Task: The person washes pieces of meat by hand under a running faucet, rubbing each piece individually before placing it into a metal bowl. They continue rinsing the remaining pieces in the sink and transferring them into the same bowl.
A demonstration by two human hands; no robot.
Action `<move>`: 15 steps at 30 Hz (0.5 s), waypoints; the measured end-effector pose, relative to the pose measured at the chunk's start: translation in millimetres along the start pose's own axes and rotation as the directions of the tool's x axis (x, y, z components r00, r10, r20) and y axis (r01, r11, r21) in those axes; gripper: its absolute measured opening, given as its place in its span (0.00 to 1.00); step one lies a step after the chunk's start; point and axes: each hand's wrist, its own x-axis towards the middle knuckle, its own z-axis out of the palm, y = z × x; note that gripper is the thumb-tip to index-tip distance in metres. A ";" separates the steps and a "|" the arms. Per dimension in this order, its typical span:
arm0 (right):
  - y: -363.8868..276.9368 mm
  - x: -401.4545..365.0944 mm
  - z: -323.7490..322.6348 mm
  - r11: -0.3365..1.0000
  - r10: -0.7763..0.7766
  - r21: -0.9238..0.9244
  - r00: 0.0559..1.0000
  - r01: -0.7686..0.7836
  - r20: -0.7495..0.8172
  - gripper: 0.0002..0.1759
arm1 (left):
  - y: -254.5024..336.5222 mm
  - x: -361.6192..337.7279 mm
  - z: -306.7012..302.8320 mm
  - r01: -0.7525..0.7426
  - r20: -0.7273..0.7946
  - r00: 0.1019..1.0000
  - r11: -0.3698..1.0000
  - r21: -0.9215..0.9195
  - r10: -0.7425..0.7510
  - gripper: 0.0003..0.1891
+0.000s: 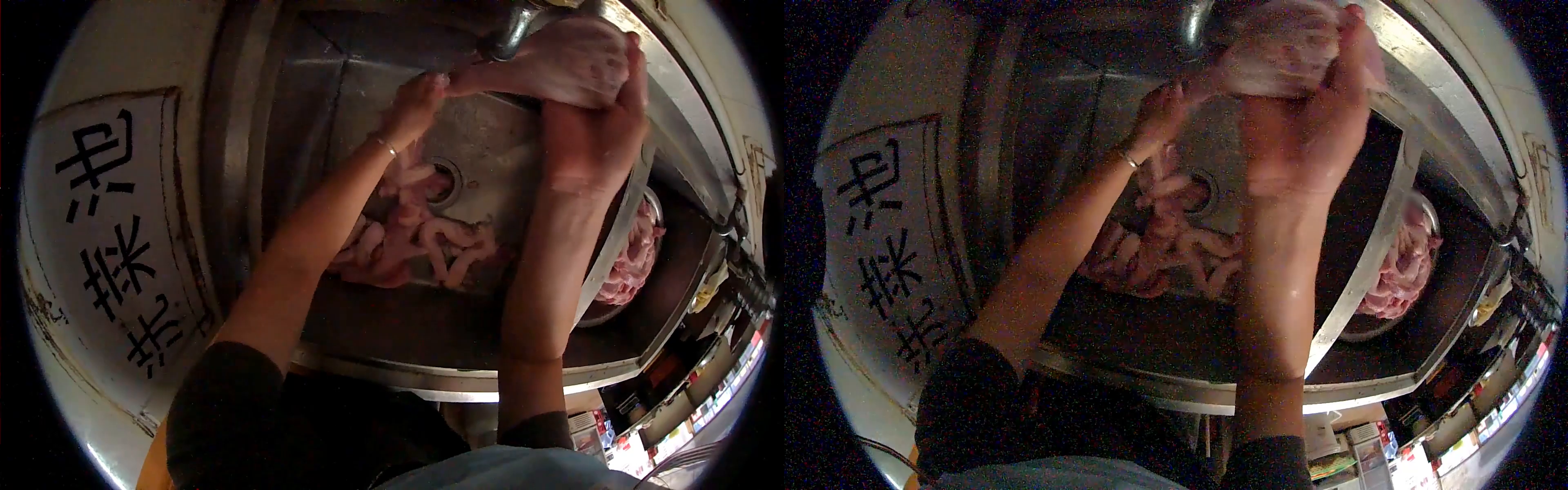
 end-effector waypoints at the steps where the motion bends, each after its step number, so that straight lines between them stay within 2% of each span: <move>1: 1.9 0.7 1.6 0.990 0.019 -0.137 1.000 -0.020 -0.012 0.13 | -10.0 -3.8 3.8 0.180 0.003 0.984 0.981 -0.077 -0.180 0.12; 2: 6.4 1.1 -6.4 0.990 0.015 -0.140 1.000 -0.016 -0.009 0.13 | -7.4 -3.9 -0.7 0.175 0.002 0.985 0.981 -0.079 -0.175 0.12; 3: 15.1 0.8 -22.9 0.992 0.064 -0.108 0.998 -0.066 -0.026 0.13 | 2.6 -4.9 -9.3 0.192 -0.070 0.967 0.885 -0.423 -0.243 0.13; 4: 22.6 0.3 -38.6 0.990 0.115 -0.074 0.992 -0.118 -0.043 0.13 | 13.6 -6.8 -17.0 0.158 -0.110 0.937 0.681 -0.715 -0.332 0.14; 5: 30.2 0.3 -45.0 0.990 0.114 -0.075 0.993 -0.116 -0.042 0.13 | 41.0 -4.1 -30.6 0.157 -0.110 0.937 0.681 -0.715 -0.331 0.14; 6: 39.7 -0.2 -49.0 0.926 0.198 -0.274 0.953 -0.258 -0.229 0.13 | 80.9 3.0 -48.7 0.006 -0.232 0.944 0.718 -0.696 -0.233 0.15; 7: 49.6 0.6 -50.9 0.803 0.233 -0.425 0.877 -0.417 -0.421 0.13 | 105.7 9.8 -60.6 -0.142 -0.350 0.928 0.742 -0.655 -0.132 0.16; 8: 60.2 3.5 -51.4 0.804 0.237 -0.421 0.876 -0.419 -0.420 0.13 | 112.6 15.1 -65.4 -0.139 -0.350 0.927 0.746 -0.652 -0.133 0.16; 9: 70.0 7.9 -50.9 0.652 0.117 -0.663 0.913 -0.367 -0.390 0.12 | 117.2 20.4 -69.1 -0.136 -0.336 0.935 0.764 -0.631 -0.110 0.16; 10: 75.1 12.2 -50.7 0.438 0.007 -0.850 0.946 -0.295 -0.324 0.12 | 118.7 24.3 -70.1 -0.136 -0.321 0.943 0.779 -0.612 -0.087 0.17; 11: 75.3 16.7 -49.3 0.295 0.005 -0.929 0.972 -0.226 -0.235 0.11 | 113.7 26.6 -65.5 -0.139 -0.324 0.942 0.780 -0.611 -0.085 0.17; 12: 77.7 22.0 -52.6 0.293 0.004 -0.930 0.973 -0.222 -0.231 0.11 | 106.9 28.3 -59.4 -0.111 -0.331 0.928 0.721 -0.684 -0.171 0.18; 13: 81.4 26.3 -58.3 0.229 -0.121 -0.973 0.992 0.006 -0.023 0.13 | 100.1 28.5 -53.2 -0.086 -0.326 0.909 0.652 -0.754 -0.258 0.18; 14: 82.7 26.9 -57.5 0.139 -0.228 -0.965 0.955 0.224 0.189 0.17 | 99.7 26.3 -55.9 -0.084 -0.324 0.910 0.650 -0.756 -0.259 0.18; 15: 80.4 25.3 -57.6 0.138 -0.226 -0.965 0.956 0.221 0.187 0.17 | 97.1 22.2 -60.8 0.009 -0.248 0.935 0.715 -0.699 -0.255 0.19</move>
